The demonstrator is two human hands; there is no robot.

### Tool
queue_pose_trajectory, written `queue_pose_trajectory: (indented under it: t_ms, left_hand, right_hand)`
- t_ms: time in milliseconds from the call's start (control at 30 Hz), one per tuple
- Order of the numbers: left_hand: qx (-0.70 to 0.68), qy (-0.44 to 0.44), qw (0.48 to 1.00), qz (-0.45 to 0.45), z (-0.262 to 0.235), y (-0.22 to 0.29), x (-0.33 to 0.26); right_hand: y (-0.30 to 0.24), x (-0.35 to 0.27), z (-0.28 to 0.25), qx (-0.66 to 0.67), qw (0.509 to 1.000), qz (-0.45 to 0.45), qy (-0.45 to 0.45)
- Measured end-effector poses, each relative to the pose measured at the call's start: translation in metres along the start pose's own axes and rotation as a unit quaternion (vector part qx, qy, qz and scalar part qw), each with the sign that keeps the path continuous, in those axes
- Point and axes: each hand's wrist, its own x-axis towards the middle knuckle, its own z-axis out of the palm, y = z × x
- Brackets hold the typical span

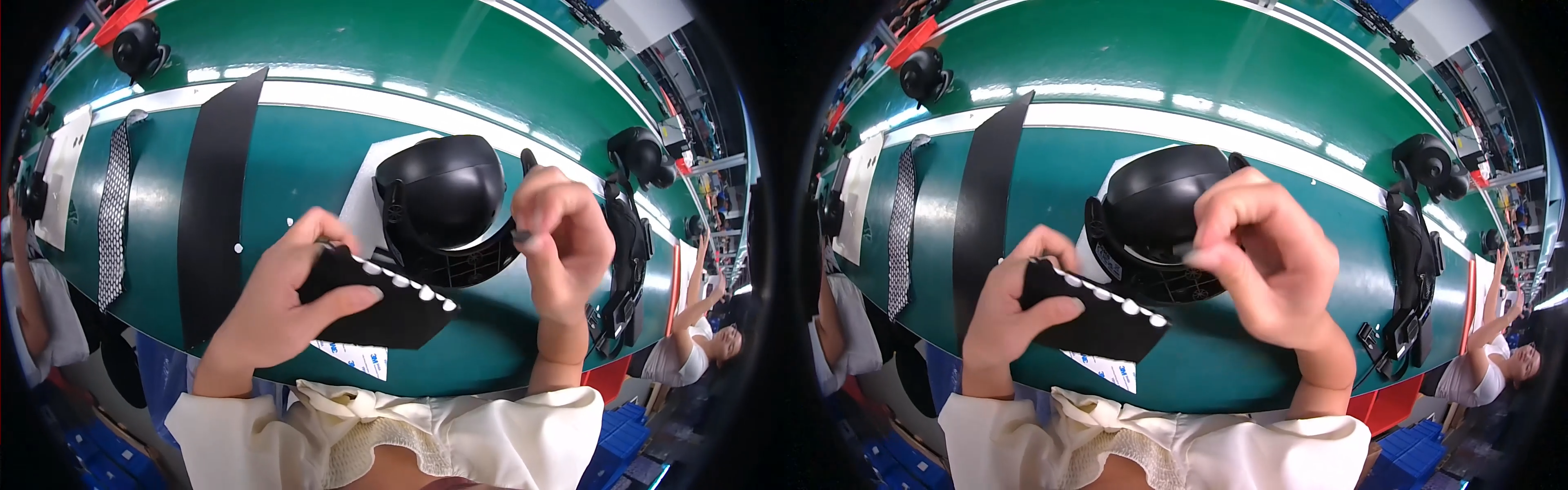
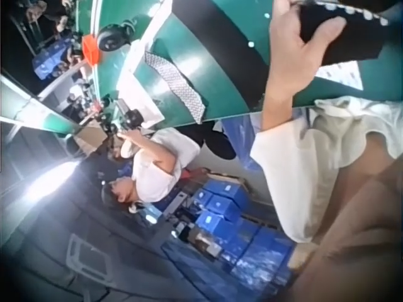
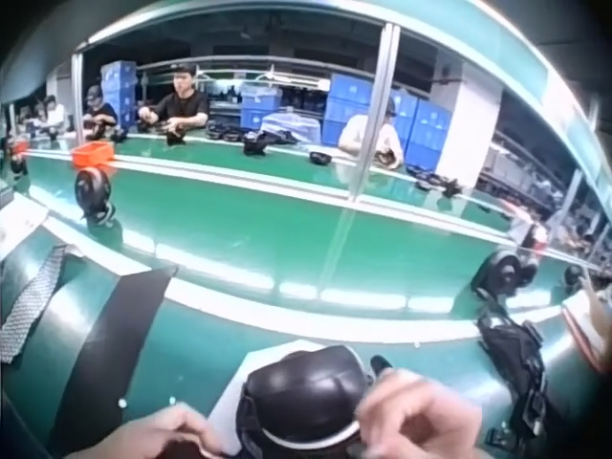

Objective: Attaching foam padding and plastic fasteners to a black plastic helmet shell on a factory assembly line.

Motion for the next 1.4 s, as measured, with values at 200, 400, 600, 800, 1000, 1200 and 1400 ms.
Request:
queue_pose_trajectory:
  t_ms: [200, 400, 600, 800, 1000, 1200, 1400]
  left_hand:
    - [-0.045, -0.042, 0.967, 0.247, 0.015, -0.014, 0.005]
    - [-0.072, -0.082, 0.961, 0.253, 0.013, -0.015, 0.007]
    - [-0.085, -0.093, 0.960, 0.251, 0.009, -0.016, 0.008]
    - [-0.075, -0.099, 0.963, 0.239, 0.007, -0.014, 0.008]
    - [-0.070, -0.088, 0.964, 0.241, 0.004, -0.016, 0.008]
    - [-0.060, -0.074, 0.966, 0.239, 0.001, -0.018, 0.007]
    - [-0.071, -0.076, 0.964, 0.245, 0.004, -0.017, 0.013]
  right_hand:
    - [-0.005, 0.008, 0.017, -0.022, 0.990, 0.134, -0.025]
    - [0.002, 0.015, 0.030, -0.059, 0.989, 0.109, -0.074]
    - [0.007, 0.015, 0.030, -0.102, 0.990, 0.083, -0.052]
    - [0.006, 0.016, 0.030, -0.095, 0.988, 0.102, -0.061]
    - [0.010, 0.019, 0.033, -0.316, 0.940, -0.098, -0.083]
    - [-0.011, 0.021, 0.033, -0.466, 0.868, -0.115, -0.130]
    - [0.014, 0.013, 0.014, -0.462, 0.839, -0.182, -0.223]
